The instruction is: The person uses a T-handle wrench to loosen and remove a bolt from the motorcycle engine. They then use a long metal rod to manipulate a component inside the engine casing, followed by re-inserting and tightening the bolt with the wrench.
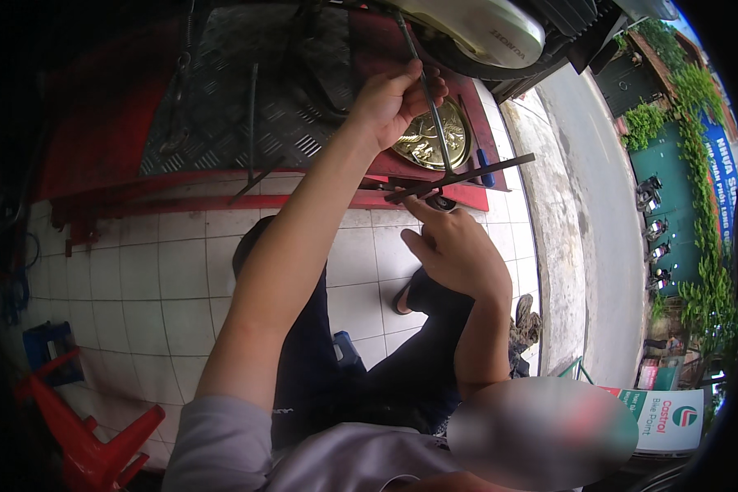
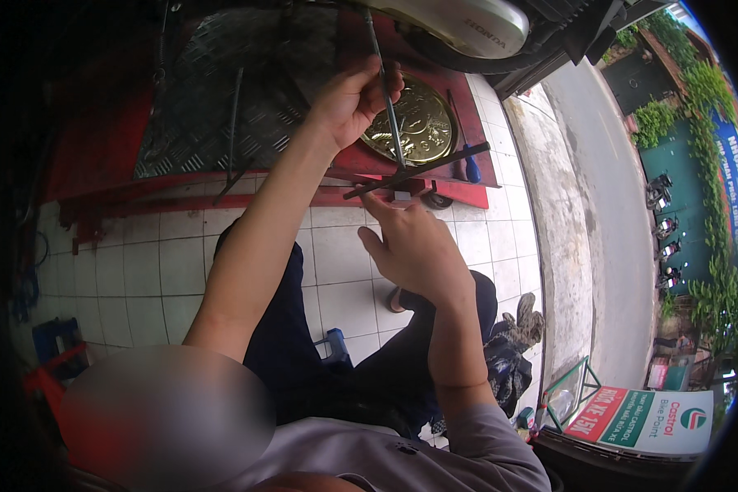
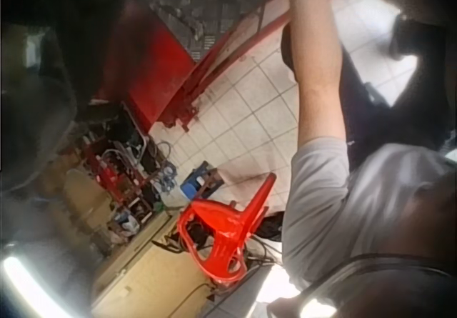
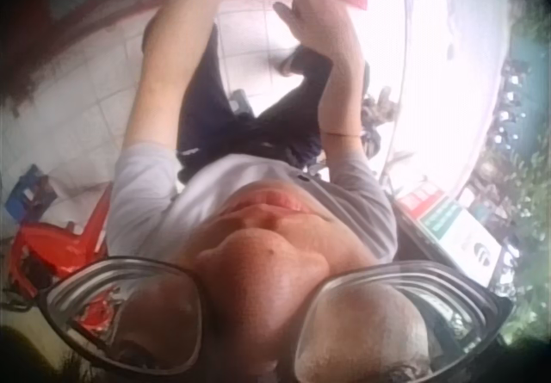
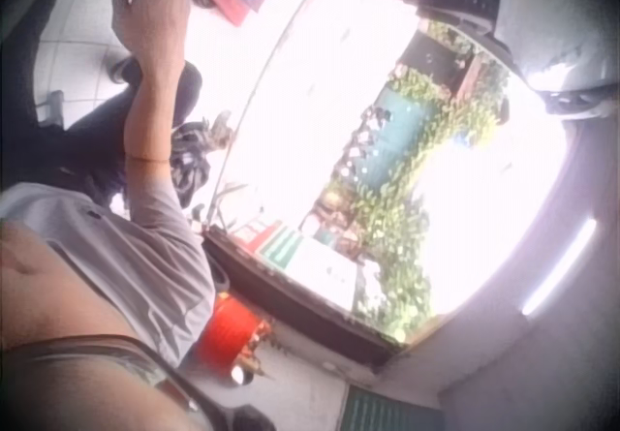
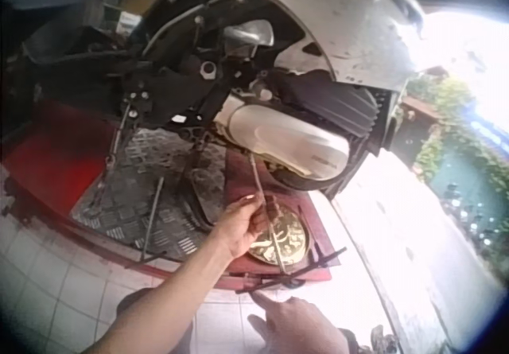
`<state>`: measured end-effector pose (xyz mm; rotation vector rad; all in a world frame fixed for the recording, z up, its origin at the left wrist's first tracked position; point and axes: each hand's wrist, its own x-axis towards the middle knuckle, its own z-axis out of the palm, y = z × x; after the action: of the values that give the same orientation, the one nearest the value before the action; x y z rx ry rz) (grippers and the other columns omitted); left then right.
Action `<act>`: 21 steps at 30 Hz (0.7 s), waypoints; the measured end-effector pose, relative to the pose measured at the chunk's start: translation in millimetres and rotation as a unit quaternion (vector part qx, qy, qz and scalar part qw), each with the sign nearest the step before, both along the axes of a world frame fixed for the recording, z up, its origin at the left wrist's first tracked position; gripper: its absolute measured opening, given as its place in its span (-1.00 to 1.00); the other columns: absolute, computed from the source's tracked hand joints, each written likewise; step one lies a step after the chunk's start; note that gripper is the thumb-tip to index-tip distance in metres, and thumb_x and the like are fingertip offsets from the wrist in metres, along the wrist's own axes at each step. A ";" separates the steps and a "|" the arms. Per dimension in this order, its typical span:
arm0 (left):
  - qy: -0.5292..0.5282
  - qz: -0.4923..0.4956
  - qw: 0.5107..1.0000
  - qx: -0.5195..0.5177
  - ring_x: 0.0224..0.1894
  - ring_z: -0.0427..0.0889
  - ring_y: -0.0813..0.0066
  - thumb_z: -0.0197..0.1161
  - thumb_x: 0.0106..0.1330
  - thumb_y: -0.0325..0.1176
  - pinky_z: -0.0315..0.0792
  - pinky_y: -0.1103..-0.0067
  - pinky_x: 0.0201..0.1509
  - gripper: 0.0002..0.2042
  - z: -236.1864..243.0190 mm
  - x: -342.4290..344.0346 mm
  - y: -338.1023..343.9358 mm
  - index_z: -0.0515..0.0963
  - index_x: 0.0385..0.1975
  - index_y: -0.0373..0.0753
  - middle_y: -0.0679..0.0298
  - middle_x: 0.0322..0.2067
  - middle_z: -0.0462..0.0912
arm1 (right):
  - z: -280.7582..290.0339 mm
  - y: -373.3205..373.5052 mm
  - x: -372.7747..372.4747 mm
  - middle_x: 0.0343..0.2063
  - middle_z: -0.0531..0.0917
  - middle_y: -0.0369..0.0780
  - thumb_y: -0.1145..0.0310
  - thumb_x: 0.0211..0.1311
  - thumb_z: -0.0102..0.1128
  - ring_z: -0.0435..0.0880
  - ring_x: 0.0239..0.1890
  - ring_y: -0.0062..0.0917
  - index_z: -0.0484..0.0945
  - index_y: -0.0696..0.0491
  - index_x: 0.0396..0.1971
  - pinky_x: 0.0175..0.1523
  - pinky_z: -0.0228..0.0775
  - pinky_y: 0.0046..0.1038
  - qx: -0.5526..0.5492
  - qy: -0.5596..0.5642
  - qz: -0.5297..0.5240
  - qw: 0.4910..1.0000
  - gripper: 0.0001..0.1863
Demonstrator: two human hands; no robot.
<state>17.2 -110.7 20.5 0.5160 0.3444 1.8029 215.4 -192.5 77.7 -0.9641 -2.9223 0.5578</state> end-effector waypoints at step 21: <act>-0.001 0.014 0.999 -0.029 -0.22 0.66 0.38 0.01 0.46 -0.29 0.60 0.59 -0.13 -0.73 2.8 -2.9 -6.2 0.50 -0.22 -0.42 0.09 -0.29 0.64 | 6.8 10.2 -18.1 -0.35 0.61 -0.21 0.72 -0.01 0.23 0.65 -0.46 -0.61 0.72 0.02 -0.26 -0.45 0.49 -0.60 0.210 0.396 -0.008 0.894 -0.67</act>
<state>14.4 -116.8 23.3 0.4710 0.4027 1.8155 197.3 -182.3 84.5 -0.5227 -2.1517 0.2108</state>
